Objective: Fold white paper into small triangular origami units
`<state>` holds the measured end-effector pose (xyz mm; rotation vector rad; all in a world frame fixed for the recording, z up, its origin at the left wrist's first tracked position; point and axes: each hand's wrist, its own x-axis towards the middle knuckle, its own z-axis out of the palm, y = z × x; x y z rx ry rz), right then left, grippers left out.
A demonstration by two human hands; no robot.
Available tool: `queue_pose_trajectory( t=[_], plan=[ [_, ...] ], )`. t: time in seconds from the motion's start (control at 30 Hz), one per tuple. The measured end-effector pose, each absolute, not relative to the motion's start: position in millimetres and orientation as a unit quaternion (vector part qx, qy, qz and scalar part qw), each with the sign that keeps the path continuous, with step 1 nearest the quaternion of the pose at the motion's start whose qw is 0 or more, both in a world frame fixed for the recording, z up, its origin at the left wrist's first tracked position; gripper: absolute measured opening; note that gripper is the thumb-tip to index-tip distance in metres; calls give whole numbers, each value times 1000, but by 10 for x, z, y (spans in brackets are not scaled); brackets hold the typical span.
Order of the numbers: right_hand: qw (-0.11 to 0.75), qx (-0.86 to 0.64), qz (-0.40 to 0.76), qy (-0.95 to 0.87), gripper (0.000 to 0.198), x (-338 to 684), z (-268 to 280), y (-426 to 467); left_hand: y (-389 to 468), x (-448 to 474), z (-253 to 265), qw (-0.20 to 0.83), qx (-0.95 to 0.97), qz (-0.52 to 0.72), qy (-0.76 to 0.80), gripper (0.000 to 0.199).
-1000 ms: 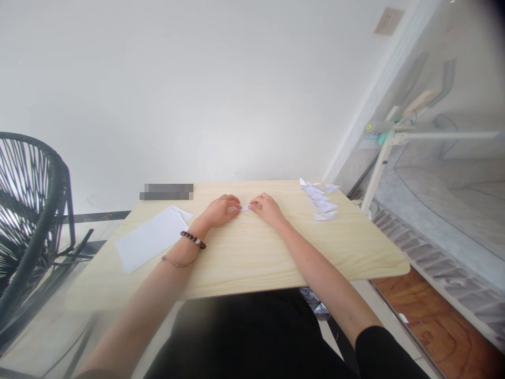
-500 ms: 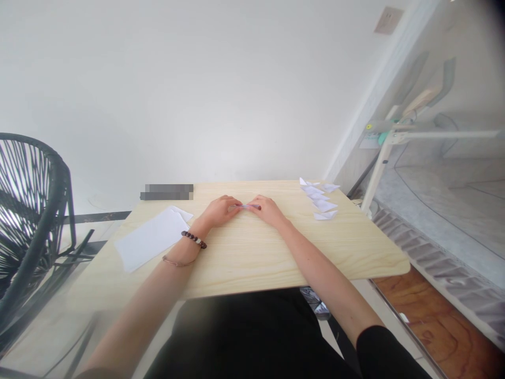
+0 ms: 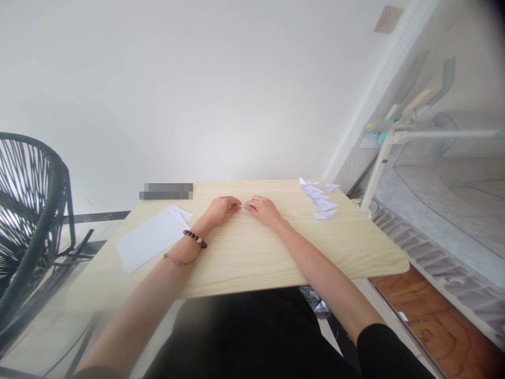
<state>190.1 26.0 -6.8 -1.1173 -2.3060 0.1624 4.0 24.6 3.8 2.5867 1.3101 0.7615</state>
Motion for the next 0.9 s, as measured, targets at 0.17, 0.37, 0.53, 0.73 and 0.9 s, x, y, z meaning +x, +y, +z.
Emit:
queue_pose_trajectory(
  t=[0.17,0.37,0.53,0.73,0.9],
  plan=[
    [330,-425,118,-834,21,1914,-81,307,236,45,44,103,842,258,463,28],
    [373,-425,159,-810,15,1953,-103,326,238,22,49,84,828,255,492,27],
    [379,-447,199,-785,14,1966,-100,351,284,20,29,90,818,273,498,24],
    [378,-460,204,-777,14,1987,-105,377,297,7,18,165,776,295,533,27],
    [373,-450,254,-770,23,2055,-176,420,305,-24,-8,297,736,333,510,39]
  ],
)
